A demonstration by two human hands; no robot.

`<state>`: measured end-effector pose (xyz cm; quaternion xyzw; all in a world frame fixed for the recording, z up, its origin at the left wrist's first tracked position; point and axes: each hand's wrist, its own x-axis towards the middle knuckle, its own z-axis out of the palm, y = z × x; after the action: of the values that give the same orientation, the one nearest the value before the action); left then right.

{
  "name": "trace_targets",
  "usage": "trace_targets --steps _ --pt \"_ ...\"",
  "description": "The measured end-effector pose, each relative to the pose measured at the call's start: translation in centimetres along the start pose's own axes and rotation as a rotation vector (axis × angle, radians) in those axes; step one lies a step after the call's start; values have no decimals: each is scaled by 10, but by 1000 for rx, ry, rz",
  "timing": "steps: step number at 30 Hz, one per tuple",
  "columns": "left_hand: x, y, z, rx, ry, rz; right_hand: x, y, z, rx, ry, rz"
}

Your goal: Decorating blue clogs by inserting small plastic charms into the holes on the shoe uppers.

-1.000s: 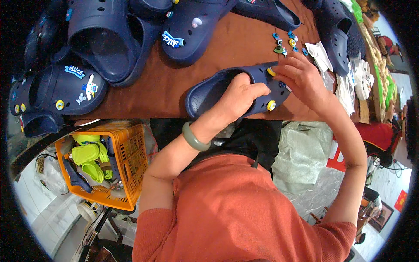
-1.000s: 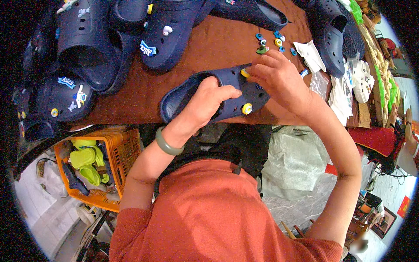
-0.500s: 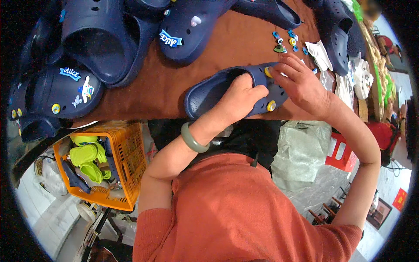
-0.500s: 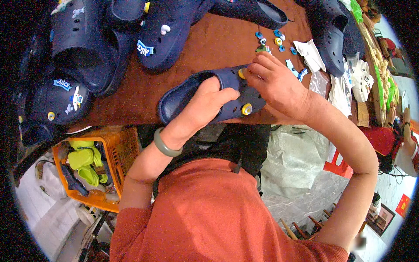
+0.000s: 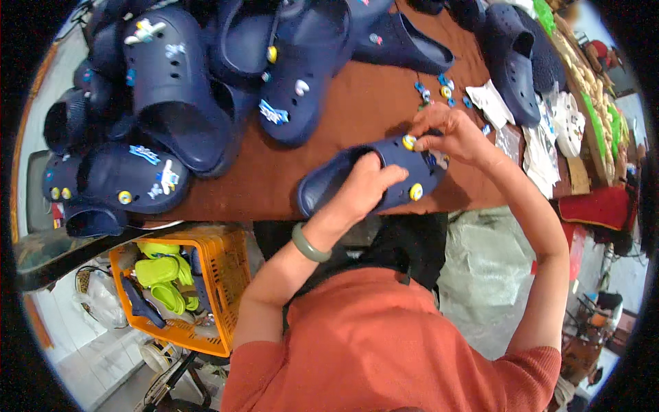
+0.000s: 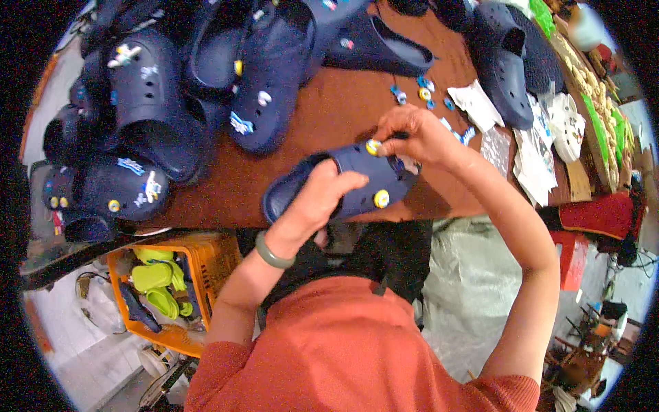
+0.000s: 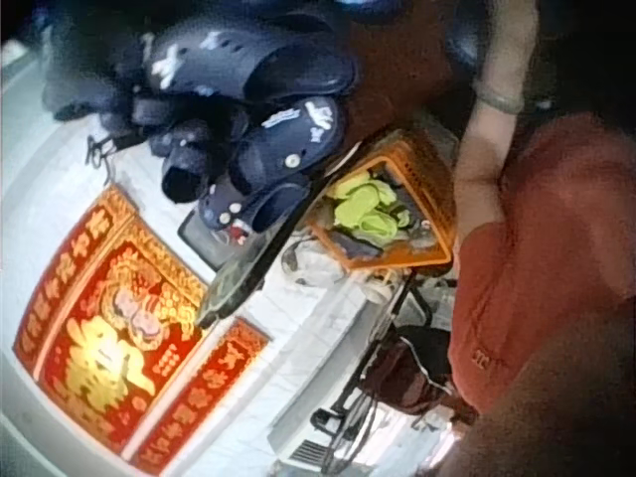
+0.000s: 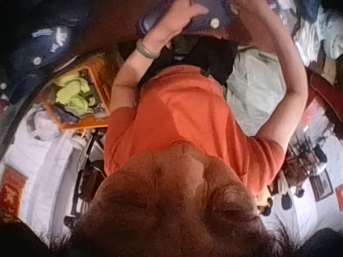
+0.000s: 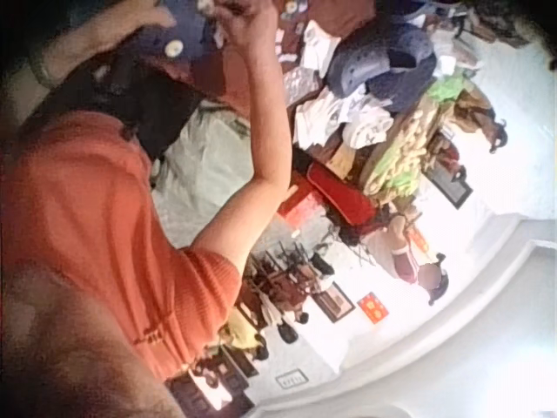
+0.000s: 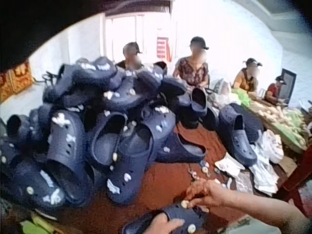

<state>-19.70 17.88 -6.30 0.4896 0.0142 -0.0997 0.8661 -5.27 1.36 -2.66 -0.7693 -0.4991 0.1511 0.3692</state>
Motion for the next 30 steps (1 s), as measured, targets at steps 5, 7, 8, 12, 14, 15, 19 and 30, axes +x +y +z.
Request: trace_targets --steps 5,7,8,12,14,15,19,30 --pt "2 2 8 45 31 -17 2 9 -9 103 -97 -12" --pt "4 1 5 63 11 -11 -2 3 -8 90 -56 43" --pt "4 0 2 86 9 -10 -4 5 -6 118 -45 89" --pt "0 5 -1 295 85 8 -13 5 9 338 338 261" --pt "-2 1 2 588 146 12 -28 36 19 413 636 346" --pt "-9 2 5 784 90 49 -32 35 17 268 700 358" --pt "-27 28 17 579 -23 54 -51 67 36 389 913 376" --pt "140 219 -5 393 262 529 -47 60 32 66 912 247"
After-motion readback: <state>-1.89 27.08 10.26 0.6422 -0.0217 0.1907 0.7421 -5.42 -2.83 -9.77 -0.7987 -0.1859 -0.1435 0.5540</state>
